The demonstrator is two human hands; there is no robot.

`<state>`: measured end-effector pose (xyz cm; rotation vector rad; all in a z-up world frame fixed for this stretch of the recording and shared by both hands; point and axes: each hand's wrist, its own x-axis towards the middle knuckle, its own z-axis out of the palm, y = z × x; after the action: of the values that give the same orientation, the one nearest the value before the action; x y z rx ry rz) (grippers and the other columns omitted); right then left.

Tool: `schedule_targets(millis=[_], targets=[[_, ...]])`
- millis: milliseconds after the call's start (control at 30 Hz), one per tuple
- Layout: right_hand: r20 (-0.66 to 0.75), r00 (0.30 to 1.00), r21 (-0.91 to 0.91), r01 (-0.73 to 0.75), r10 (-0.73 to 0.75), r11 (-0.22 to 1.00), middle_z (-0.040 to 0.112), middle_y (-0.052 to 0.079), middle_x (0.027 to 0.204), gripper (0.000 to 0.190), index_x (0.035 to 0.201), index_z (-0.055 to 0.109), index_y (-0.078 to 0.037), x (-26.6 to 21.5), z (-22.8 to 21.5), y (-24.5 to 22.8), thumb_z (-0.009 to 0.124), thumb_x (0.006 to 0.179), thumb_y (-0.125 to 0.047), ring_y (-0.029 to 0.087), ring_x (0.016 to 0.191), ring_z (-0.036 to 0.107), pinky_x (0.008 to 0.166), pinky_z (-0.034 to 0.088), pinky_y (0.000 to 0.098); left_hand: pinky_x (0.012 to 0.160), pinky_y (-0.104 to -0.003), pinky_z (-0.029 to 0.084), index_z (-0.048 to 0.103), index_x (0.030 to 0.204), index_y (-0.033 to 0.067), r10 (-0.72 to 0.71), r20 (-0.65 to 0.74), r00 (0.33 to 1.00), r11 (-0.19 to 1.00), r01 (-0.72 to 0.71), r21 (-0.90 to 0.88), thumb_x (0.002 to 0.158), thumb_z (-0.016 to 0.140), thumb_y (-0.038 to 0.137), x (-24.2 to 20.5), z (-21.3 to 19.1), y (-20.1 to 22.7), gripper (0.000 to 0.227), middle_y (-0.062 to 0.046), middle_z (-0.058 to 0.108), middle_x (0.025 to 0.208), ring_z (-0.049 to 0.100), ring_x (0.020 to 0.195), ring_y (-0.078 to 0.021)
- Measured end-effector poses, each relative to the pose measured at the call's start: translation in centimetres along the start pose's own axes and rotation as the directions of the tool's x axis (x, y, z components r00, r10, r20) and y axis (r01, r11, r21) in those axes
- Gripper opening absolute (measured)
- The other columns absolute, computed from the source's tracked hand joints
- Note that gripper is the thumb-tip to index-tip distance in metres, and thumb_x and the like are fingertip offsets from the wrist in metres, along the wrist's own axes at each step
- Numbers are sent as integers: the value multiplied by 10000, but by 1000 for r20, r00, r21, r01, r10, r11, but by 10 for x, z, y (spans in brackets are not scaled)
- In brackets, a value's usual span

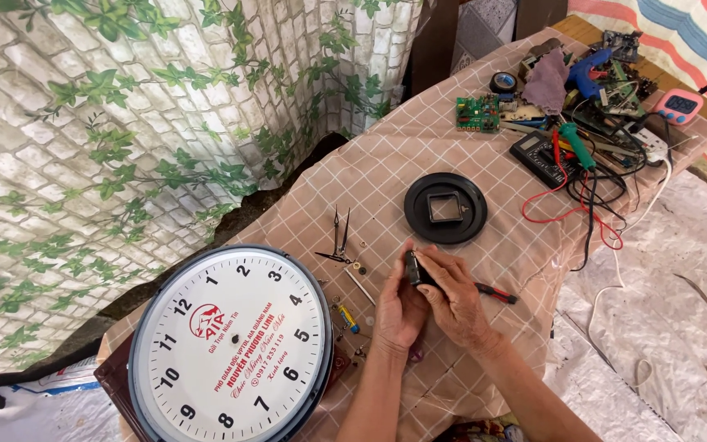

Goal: The person cleans the face of a wall clock with a cloth, then wipes the back casing and internal components. They handle a small black box, removing and replacing batteries, and use a multimeter to test the electrical connections.

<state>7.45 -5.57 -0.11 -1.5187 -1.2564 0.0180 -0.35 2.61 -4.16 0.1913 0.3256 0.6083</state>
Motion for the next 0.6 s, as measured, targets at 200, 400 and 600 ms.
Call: schedule_targets(millis=[200, 400, 600], targets=[[37, 998, 2, 60, -60, 998, 631, 108, 1408, 435, 1436, 631, -95, 12, -14, -14, 595, 1013, -187, 325, 1274, 552, 1064, 429, 454, 943, -416, 594, 700, 1326, 86, -52, -87, 995, 997, 47, -58, 984, 658, 242, -8, 13, 0, 378, -217, 693, 1291, 696, 1104, -324], [84, 996, -66, 38, -32, 997, 669, 116, 1335, 386, 1351, 700, -146, 13, -27, -13, 637, 974, -207, 354, 1216, 613, 1004, 477, 492, 908, -431, 617, 632, 1310, 63, 71, -5, 997, 996, -70, 51, 993, 633, 202, -8, 9, -1, 346, -134, 700, 1174, 696, 1070, -287], [109, 993, -265, 74, -46, 962, 724, 125, 1149, 304, 1251, 729, -122, 21, -27, -26, 642, 978, -223, 351, 1040, 700, 904, 523, 477, 924, -401, 600, 586, 1301, 88, 150, 34, 988, 981, -153, 118, 975, 643, 173, 4, -19, -9, 341, -170, 679, 1233, 671, 1107, -282]])
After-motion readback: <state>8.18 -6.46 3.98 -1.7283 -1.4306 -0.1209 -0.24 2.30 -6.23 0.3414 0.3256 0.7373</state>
